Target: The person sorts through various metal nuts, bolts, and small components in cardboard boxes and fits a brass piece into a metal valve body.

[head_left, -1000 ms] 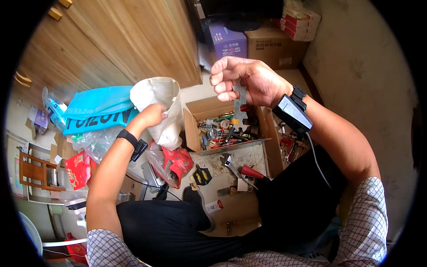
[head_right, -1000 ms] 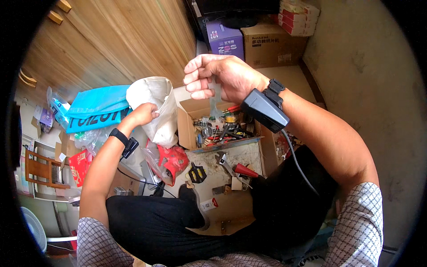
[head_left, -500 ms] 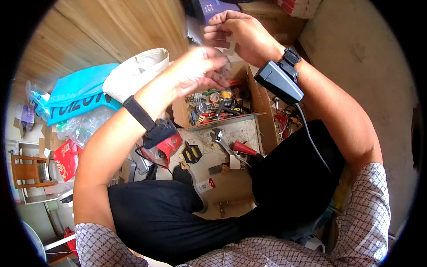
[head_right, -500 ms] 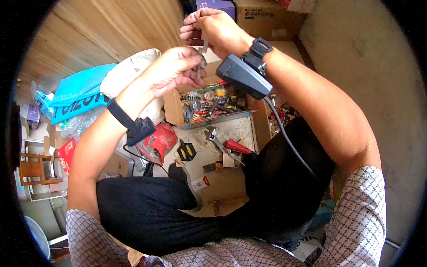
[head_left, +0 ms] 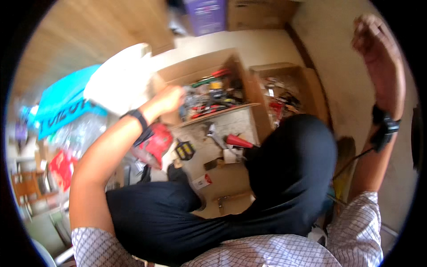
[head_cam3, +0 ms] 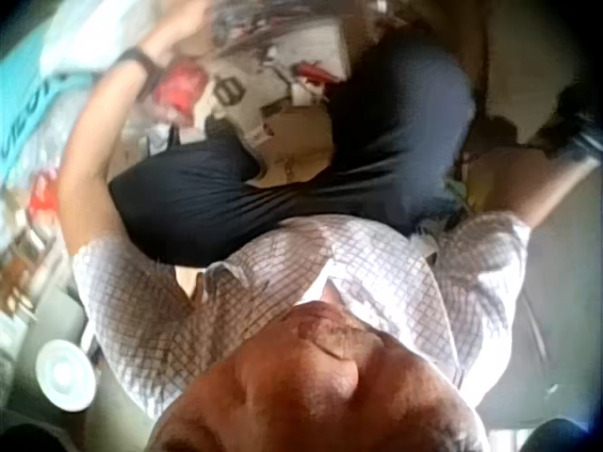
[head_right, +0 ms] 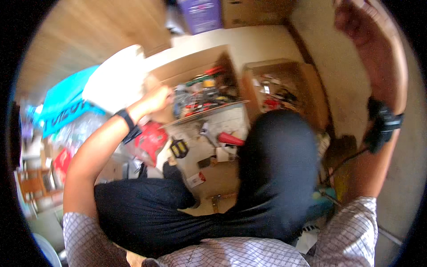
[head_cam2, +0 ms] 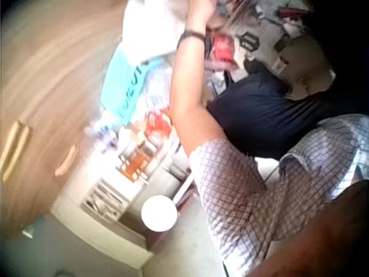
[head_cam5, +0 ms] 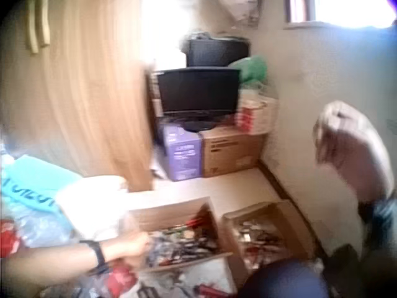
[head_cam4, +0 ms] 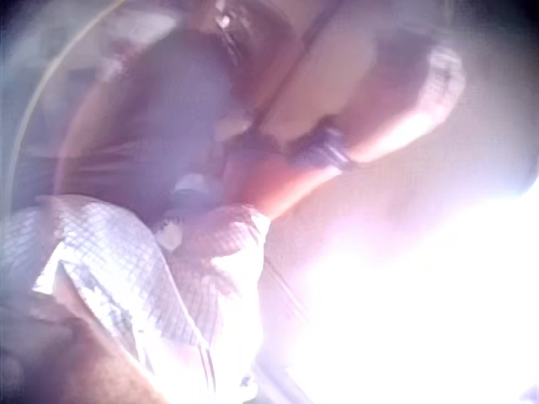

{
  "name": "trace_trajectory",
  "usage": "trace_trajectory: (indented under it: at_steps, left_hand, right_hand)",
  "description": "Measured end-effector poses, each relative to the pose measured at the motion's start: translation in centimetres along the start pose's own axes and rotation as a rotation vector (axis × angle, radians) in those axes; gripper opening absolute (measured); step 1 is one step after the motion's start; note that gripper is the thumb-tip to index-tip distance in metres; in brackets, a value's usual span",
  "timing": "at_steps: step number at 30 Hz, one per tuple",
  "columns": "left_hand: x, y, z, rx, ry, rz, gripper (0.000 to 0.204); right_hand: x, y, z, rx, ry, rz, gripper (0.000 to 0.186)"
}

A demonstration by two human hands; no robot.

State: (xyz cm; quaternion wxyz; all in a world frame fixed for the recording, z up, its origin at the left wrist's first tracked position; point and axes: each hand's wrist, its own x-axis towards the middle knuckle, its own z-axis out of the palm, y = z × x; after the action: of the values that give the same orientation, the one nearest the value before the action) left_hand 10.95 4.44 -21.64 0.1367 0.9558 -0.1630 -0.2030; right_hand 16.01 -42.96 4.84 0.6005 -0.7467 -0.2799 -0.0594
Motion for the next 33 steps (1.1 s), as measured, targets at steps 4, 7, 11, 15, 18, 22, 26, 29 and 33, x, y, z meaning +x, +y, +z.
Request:
trace_trajectory:
  at_steps: [4,7,11,15,18,22,26,29,33]
  left_hand:
    - [-0.5,-4.0,6.0,0.072,0.002,0.018,0.010]
    - [1.3,-2.9,7.5,0.118,-0.164,0.041,0.013]
    - [1.6,-3.0,8.5,0.074,-0.382,-0.058,0.013]
    - [1.1,-3.9,9.0,-0.115,-0.428,-0.114,0.016]
    - [1.8,-2.8,7.5,-0.085,-0.402,-0.154,0.017]
    - [2.4,-1.3,3.8,-0.134,-0.303,-0.087,0.016]
    - [1.0,0.9,2.0,-0.365,-0.246,-0.114,0.014]
    - [-1.2,4.6,0.2,-0.383,-0.258,-0.155,0.013]
    - [-3.6,6.4,0.6,-0.374,-0.176,-0.132,0.014]
  right_hand:
    - [-9.8,6.0,1.3,-0.172,0.127,0.435,0.014]
    - [-19.5,12.7,-0.8,-0.145,0.072,0.737,0.013]
    - [-27.8,16.5,0.8,-0.142,0.097,0.969,0.016]
    - [-27.6,19.6,0.8,-0.212,0.063,0.977,0.018]
    - [-27.0,24.9,0.3,-0.402,0.028,0.870,0.021]
    - [-25.4,32.7,1.8,-0.554,-0.037,0.761,0.023]
    - [-24.8,38.9,5.0,-0.584,-0.219,1.015,0.023]
    - [-24.2,39.9,8.1,-0.691,-0.147,0.989,0.024]
    - [-23.8,39.8,10.4,-0.722,-0.046,1.061,0.027]
